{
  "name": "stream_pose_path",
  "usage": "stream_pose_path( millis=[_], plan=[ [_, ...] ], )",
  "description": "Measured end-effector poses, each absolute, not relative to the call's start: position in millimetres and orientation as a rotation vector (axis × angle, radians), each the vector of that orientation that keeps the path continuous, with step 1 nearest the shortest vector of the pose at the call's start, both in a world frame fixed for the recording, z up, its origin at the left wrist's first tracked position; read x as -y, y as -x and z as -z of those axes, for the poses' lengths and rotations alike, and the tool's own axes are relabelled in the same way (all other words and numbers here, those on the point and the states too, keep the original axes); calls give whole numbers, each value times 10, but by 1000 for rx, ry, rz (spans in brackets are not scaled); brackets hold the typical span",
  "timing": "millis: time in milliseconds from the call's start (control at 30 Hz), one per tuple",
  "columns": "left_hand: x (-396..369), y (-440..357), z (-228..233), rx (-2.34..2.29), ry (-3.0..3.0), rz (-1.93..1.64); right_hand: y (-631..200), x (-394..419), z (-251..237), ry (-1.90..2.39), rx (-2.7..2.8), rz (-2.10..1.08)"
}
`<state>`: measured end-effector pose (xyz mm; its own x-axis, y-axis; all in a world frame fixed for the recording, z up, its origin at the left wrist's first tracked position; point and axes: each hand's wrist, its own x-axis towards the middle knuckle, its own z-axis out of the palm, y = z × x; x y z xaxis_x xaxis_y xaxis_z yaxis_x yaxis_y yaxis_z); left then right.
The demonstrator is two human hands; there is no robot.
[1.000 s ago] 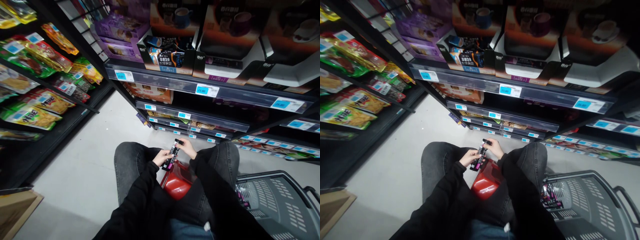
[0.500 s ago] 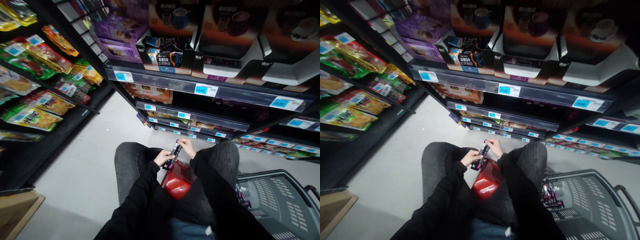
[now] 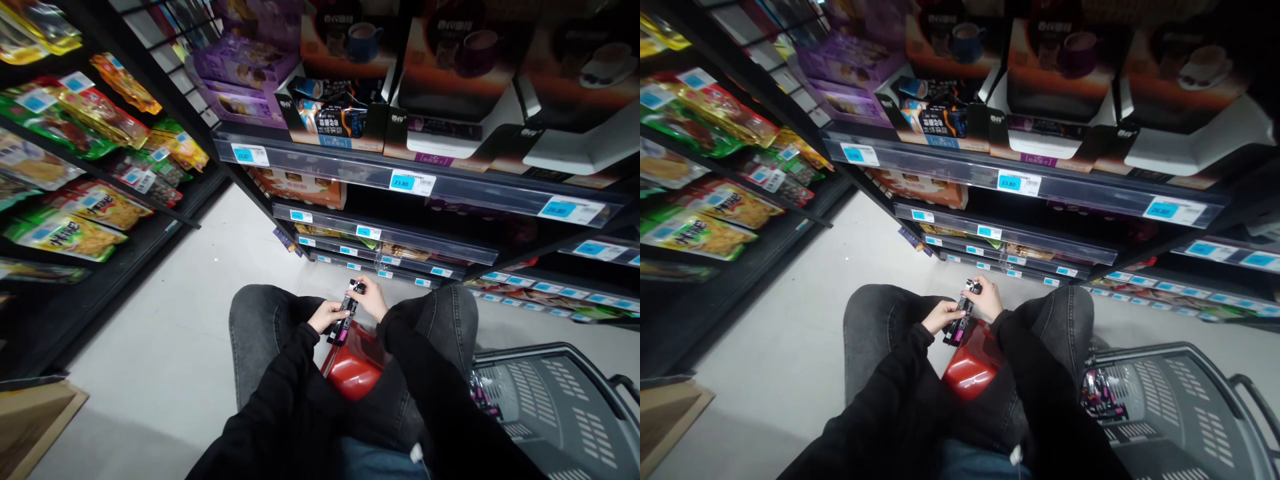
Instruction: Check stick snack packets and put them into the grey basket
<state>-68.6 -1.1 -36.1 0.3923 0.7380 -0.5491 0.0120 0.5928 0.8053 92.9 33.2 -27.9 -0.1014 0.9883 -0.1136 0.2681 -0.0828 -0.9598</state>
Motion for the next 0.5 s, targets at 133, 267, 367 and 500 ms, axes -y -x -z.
stream_pose_path(
  millis=[133, 267, 367, 500],
  plan=[
    [3, 669, 305, -1062, -835, -529, -895, -313, 270, 1429, 1454, -1269],
    [-4, 669, 286, -1088, -869, -513, -878, -319, 300, 1443, 1411, -1297],
    [-13, 675, 293, -1104, -947, -497, -888, -333, 320, 1411, 1372, -1331],
    [-19, 673, 299, -1119, -993, -472, -907, -354, 338, 1375, 1334, -1389]
  ],
)
